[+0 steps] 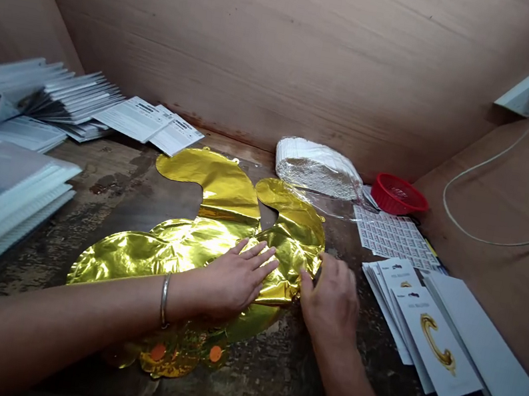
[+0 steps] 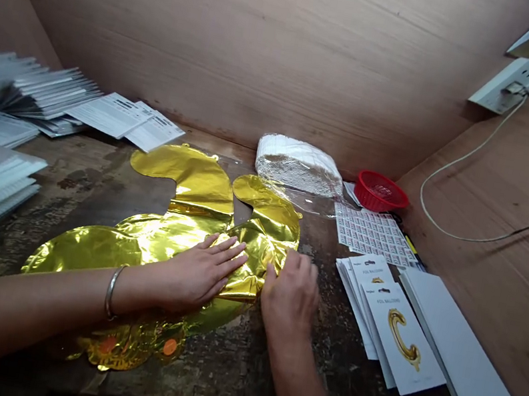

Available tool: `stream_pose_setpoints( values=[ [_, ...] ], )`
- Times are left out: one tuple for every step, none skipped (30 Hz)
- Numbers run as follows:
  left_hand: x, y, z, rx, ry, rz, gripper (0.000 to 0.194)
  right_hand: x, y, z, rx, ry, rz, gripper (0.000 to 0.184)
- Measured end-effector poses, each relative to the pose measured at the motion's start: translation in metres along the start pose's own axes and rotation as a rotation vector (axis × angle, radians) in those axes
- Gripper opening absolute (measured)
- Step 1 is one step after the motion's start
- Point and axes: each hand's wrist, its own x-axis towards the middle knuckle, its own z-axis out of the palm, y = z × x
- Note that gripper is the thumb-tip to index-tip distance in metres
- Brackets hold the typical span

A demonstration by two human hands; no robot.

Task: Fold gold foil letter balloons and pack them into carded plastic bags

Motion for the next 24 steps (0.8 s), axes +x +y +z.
stream_pose_setpoints(
  values=[
    [-0.001, 0.001, 0.000, 0.000, 0.007, 0.004, 0.049, 0.001, 0.003, 0.003, -0.002, 0.014, -0.079, 0.042],
    [-0.001, 0.002, -0.001, -0.002, 0.013, 0.007, 0.049, 0.001, 0.006, 0.007, -0.001, 0.003, -0.177, 0.043],
    [-0.002, 0.002, -0.001, -0.005, 0.014, 0.009, 0.049, 0.002, 0.009, 0.012, 0.001, -0.026, -0.269, 0.043],
    [-0.002, 0.002, -0.002, -0.009, 0.014, 0.010, 0.049, 0.003, 0.013, 0.017, 0.000, -0.060, -0.334, 0.044],
    [-0.002, 0.002, -0.002, -0.013, 0.014, 0.007, 0.050, 0.003, 0.016, 0.021, -0.005, -0.086, -0.353, 0.045],
    [-0.002, 0.002, -0.002, -0.014, 0.016, 0.002, 0.050, 0.004, 0.019, 0.023, -0.015, -0.093, -0.319, 0.047],
    [-0.002, 0.002, -0.002, -0.015, 0.018, -0.003, 0.050, 0.005, 0.021, 0.023, -0.030, -0.075, -0.258, 0.049],
    [-0.002, 0.002, -0.001, -0.015, 0.022, -0.007, 0.050, 0.004, 0.021, 0.021, -0.041, -0.040, -0.208, 0.051],
    [-0.002, 0.003, 0.000, -0.014, 0.026, -0.008, 0.050, 0.003, 0.020, 0.017, -0.037, 0.003, -0.190, 0.052],
    [-0.002, 0.004, 0.001, -0.014, 0.033, -0.010, 0.050, 0.000, 0.017, 0.014, -0.018, 0.037, -0.217, 0.053],
    [-0.002, 0.005, 0.003, -0.015, 0.037, -0.009, 0.051, -0.004, 0.012, 0.011, 0.016, 0.047, -0.285, 0.053],
    [-0.002, 0.007, 0.005, -0.016, 0.039, -0.006, 0.051, -0.010, 0.007, 0.010, 0.055, 0.033, -0.374, 0.053],
    [-0.002, 0.007, 0.006, -0.017, 0.037, -0.001, 0.052, -0.016, 0.002, 0.011, 0.093, -0.001, -0.455, 0.054],
    [-0.002, 0.007, 0.006, -0.019, 0.030, 0.002, 0.054, -0.022, -0.003, 0.014, 0.118, -0.046, -0.505, 0.056],
    [-0.003, 0.005, 0.004, -0.025, 0.014, 0.004, 0.056, -0.027, -0.006, 0.019, 0.127, -0.090, -0.524, 0.058],
    [-0.004, 0.001, 0.001, -0.031, -0.010, -0.012, 0.059, -0.032, -0.008, 0.023, 0.127, -0.116, -0.518, 0.061],
    [-0.006, -0.006, -0.005, -0.032, -0.039, -0.053, 0.065, -0.035, -0.008, 0.028, 0.123, -0.124, -0.505, 0.063],
    [-0.009, -0.015, -0.013, -0.022, -0.059, -0.128, 0.071, -0.037, -0.008, 0.032, 0.117, -0.126, -0.498, 0.065],
    [-0.013, -0.025, -0.024, -0.001, -0.067, -0.234, 0.077, -0.038, -0.006, 0.035, 0.111, -0.129, -0.499, 0.066],
    [-0.018, -0.035, -0.036, 0.036, -0.052, -0.350, 0.079, -0.038, -0.005, 0.037, 0.104, -0.132, -0.503, 0.067],
    [-0.024, -0.044, -0.048, 0.081, -0.003, -0.466, 0.074, -0.038, -0.004, 0.038, 0.098, -0.136, -0.503, 0.069],
    [-0.031, -0.050, -0.060, 0.114, 0.055, -0.526, 0.069, -0.038, -0.003, 0.038, 0.093, -0.141, -0.503, 0.071],
    [-0.037, -0.052, -0.070, 0.110, 0.092, -0.485, 0.065, -0.037, -0.003, 0.038, 0.091, -0.144, -0.504, 0.074],
    [-0.042, -0.050, -0.077, 0.081, 0.100, -0.383, 0.060, -0.037, -0.002, 0.038, 0.090, -0.143, -0.505, 0.076]
  ],
)
